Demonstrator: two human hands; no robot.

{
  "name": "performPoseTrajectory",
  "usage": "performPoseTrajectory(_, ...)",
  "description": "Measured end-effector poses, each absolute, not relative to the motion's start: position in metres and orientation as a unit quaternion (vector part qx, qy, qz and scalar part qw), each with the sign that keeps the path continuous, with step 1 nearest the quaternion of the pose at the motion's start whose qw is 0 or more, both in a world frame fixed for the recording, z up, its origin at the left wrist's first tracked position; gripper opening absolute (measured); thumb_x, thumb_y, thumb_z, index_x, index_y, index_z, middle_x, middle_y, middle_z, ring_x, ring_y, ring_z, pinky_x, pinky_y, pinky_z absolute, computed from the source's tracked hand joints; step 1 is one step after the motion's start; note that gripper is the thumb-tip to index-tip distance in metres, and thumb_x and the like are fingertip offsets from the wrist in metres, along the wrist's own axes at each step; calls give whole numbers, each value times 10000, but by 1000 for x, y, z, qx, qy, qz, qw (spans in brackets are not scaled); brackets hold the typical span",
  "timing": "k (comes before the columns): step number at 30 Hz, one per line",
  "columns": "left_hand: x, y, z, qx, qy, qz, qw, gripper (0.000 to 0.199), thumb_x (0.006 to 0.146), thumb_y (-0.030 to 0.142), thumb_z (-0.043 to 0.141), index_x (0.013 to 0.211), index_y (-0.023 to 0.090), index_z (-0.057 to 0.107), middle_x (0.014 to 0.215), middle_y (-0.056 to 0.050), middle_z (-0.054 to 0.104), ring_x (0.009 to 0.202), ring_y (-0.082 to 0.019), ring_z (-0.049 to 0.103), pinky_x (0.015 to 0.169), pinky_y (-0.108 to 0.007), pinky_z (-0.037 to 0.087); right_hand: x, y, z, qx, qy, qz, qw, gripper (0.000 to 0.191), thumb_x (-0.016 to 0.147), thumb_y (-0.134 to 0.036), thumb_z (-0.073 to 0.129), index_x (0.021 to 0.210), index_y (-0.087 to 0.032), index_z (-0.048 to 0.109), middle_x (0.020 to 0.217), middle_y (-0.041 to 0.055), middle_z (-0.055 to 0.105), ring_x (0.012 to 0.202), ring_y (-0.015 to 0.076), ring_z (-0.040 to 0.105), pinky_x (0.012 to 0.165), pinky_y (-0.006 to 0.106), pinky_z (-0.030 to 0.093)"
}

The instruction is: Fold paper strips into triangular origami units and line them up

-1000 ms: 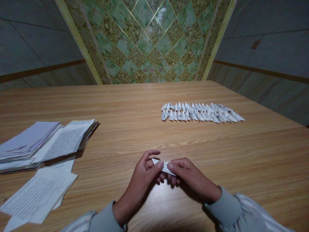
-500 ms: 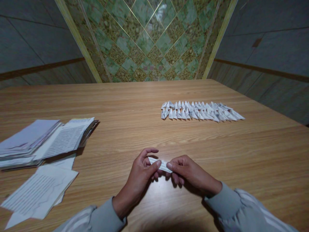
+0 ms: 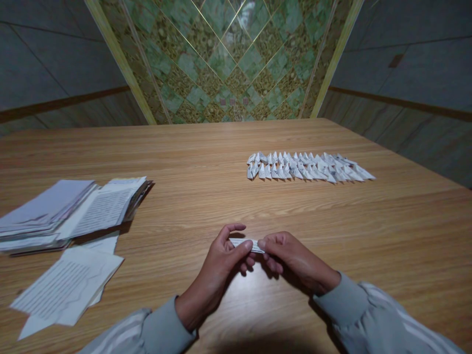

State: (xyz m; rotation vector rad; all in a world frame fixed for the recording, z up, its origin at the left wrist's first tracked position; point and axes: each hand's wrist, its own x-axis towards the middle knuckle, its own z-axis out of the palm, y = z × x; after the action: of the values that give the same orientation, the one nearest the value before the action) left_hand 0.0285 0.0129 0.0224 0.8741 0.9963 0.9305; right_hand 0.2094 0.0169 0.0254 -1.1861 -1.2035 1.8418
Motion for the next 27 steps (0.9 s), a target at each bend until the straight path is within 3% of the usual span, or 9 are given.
performPoseTrajectory(5, 33, 11, 22, 380, 444, 440, 681, 559, 729, 348, 821, 1155, 171, 506, 648, 34, 654, 533, -105, 595, 515, -189, 455, 206, 14, 26, -437, -501, 684, 299, 560, 829, -660, 607, 683, -121, 658, 532, 9, 598, 424, 80, 481, 417, 196, 332)
performPoseTrajectory(8, 32, 10, 23, 404, 436, 444, 671, 575, 707, 333, 835, 1153, 170, 511, 595, 45, 644, 509, -106, 591, 504, -187, 449, 206, 11, 26, -441, -528, 664, 293, 505, 816, -619, 666, 770, -116, 680, 557, -4, 595, 445, 75, 464, 434, 192, 329)
performPoseTrajectory(11, 30, 12, 23, 419, 428, 450, 662, 615, 694, 322, 845, 1184, 175, 505, 594, 30, 670, 511, -125, 612, 511, -204, 468, 207, 10, 25, -437, -555, 635, 312, 473, 843, -584, 658, 730, -124, 667, 535, -15, 562, 475, 83, 464, 471, 205, 338)
performPoseTrajectory(14, 28, 14, 20, 427, 433, 448, 656, 643, 718, 323, 828, 1238, 157, 488, 612, -2, 706, 527, -144, 634, 525, -219, 483, 210, 12, 25, -445, -572, 607, 326, 463, 854, -564, 649, 692, -131, 660, 551, -1, 582, 500, 100, 488, 497, 222, 366)
performPoseTrajectory(19, 25, 15, 15, 444, 424, 435, 659, 647, 812, 343, 745, 1339, 89, 471, 715, -89, 762, 572, -161, 654, 580, -255, 507, 221, 17, 24, -458, -576, 609, 297, 496, 879, -601, 586, 708, -139, 641, 525, -8, 578, 443, 86, 435, 452, 214, 300)
performPoseTrajectory(24, 21, 13, 12, 468, 420, 440, 640, 638, 890, 362, 672, 1432, 120, 438, 642, -26, 718, 650, -186, 677, 696, -302, 522, 230, 20, 27, -400, -611, 619, 288, 547, 929, -612, 502, 703, -134, 639, 633, 36, 634, 555, 114, 526, 564, 246, 413)
performPoseTrajectory(27, 21, 11, 10, 493, 430, 442, 614, 627, 912, 362, 646, 1456, 148, 418, 713, -41, 735, 725, -201, 702, 741, -316, 526, 236, 25, 30, -444, -621, 559, 323, 479, 856, -574, 633, 695, -127, 694, 639, 30, 632, 598, 125, 528, 580, 256, 404)
